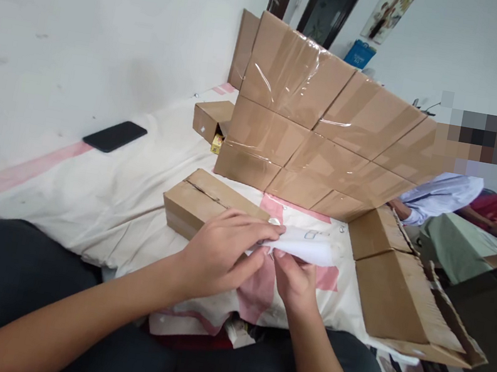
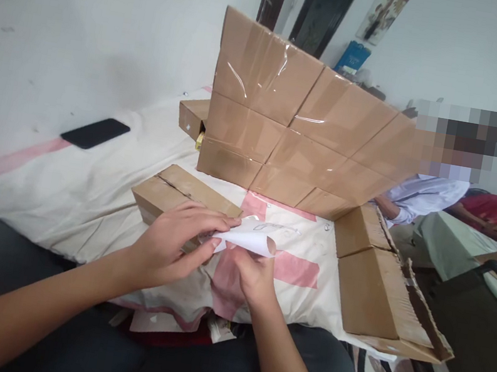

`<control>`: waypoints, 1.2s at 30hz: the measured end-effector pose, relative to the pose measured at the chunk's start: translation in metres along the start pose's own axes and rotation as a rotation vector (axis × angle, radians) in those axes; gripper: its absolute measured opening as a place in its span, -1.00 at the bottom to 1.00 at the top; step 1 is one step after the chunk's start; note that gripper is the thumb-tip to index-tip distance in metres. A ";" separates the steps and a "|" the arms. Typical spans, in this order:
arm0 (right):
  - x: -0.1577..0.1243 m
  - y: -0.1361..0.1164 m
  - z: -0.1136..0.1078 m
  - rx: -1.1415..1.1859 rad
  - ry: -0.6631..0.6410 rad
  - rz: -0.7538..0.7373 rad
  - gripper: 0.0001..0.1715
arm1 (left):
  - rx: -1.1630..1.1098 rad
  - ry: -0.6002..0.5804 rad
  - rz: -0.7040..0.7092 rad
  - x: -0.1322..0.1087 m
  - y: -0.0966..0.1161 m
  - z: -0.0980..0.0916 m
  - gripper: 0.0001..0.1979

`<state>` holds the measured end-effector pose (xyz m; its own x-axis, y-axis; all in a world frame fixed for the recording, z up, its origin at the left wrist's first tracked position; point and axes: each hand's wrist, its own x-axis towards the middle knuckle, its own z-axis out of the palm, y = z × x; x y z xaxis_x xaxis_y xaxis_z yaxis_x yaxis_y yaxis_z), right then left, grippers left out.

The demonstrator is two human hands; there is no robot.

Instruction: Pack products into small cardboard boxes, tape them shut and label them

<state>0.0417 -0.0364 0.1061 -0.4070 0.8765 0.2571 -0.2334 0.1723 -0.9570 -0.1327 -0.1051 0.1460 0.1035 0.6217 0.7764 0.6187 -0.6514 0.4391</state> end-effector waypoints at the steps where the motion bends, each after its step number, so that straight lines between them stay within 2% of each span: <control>1: 0.001 0.001 0.000 0.000 0.005 -0.008 -0.74 | 0.002 -0.004 0.004 0.000 -0.001 0.000 -0.76; 8: 0.004 0.006 -0.006 -0.020 0.062 0.008 -0.72 | -0.040 -0.043 -0.031 0.002 -0.010 0.004 -0.71; 13: 0.008 -0.003 -0.010 -0.001 0.109 0.000 -0.58 | -0.139 0.052 -0.178 0.003 -0.013 0.001 -0.76; 14: 0.009 -0.005 -0.011 0.000 0.109 -0.006 -0.56 | -0.138 0.060 -0.181 0.004 -0.014 0.001 -0.79; 16: 0.010 -0.007 -0.014 -0.022 0.096 -0.025 -0.55 | -0.094 0.047 -0.147 0.004 -0.014 0.002 -0.71; 18: 0.010 -0.007 -0.019 -0.092 0.081 -0.057 -0.60 | -0.021 0.045 -0.108 0.004 -0.016 0.004 -0.72; 21: 0.009 -0.003 -0.028 -0.280 0.078 -0.135 -0.70 | 0.022 0.067 -0.089 0.003 -0.018 0.008 -0.98; 24: 0.008 -0.003 -0.038 -0.423 0.079 -0.222 -0.72 | 0.016 0.066 -0.105 0.003 -0.022 0.010 -0.93; 26: 0.010 -0.006 -0.045 -0.442 0.092 -0.230 -0.62 | 0.020 0.084 -0.131 0.003 -0.024 0.009 -0.93; 28: 0.016 -0.009 -0.057 -0.410 0.162 -0.237 -0.46 | 0.022 0.110 -0.161 0.003 -0.027 0.007 -0.92; 31: 0.035 -0.008 -0.091 -0.357 0.327 -0.254 -0.31 | 0.027 0.128 -0.204 0.002 -0.030 0.004 -0.92; 33: 0.049 -0.001 -0.125 -0.400 0.394 -0.126 -0.32 | 0.026 0.131 -0.218 0.003 -0.032 0.003 -0.91; 36: 0.062 0.013 -0.175 -0.648 0.457 0.389 -0.44 | 0.014 0.124 -0.213 0.004 -0.035 0.003 -0.91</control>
<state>0.1677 0.0991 0.0863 0.0717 0.9962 -0.0490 0.4515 -0.0762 -0.8890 -0.1513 -0.0790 0.1322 -0.1265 0.6856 0.7169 0.6269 -0.5049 0.5934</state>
